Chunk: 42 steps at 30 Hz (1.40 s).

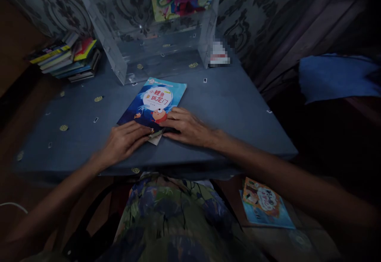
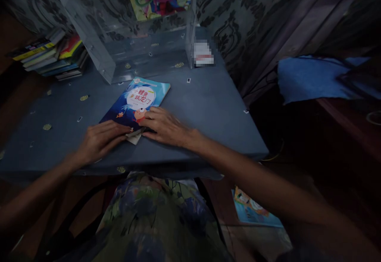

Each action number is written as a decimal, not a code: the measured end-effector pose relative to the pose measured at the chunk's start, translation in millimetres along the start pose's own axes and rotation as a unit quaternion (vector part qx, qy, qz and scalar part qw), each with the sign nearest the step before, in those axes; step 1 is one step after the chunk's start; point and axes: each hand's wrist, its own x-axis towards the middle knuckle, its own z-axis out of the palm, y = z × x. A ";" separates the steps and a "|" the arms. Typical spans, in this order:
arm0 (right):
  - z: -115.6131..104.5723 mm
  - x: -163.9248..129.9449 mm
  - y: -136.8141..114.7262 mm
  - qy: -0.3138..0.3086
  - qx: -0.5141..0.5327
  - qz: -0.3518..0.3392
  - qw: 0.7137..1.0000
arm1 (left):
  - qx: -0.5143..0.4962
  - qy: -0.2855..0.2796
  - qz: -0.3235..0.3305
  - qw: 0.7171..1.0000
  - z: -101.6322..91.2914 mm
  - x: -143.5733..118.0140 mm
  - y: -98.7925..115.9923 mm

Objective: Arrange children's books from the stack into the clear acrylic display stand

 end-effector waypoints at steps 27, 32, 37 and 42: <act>-5.0 5.6 -1.3 0.048 0.035 0.039 0.998 | 0.030 0.033 0.069 0.997 -12.6 12.5 -6.2; -6.5 10.2 10.6 0.052 0.079 0.042 0.995 | -0.022 0.030 0.011 0.999 -12.5 18.8 -5.5; -8.2 12.1 16.9 0.043 0.118 0.042 0.991 | -0.109 -0.017 -0.045 0.993 -13.4 30.1 -3.9; -10.6 12.3 16.4 0.032 0.143 0.061 0.987 | -0.217 -0.029 -0.102 0.970 -9.7 41.9 -7.9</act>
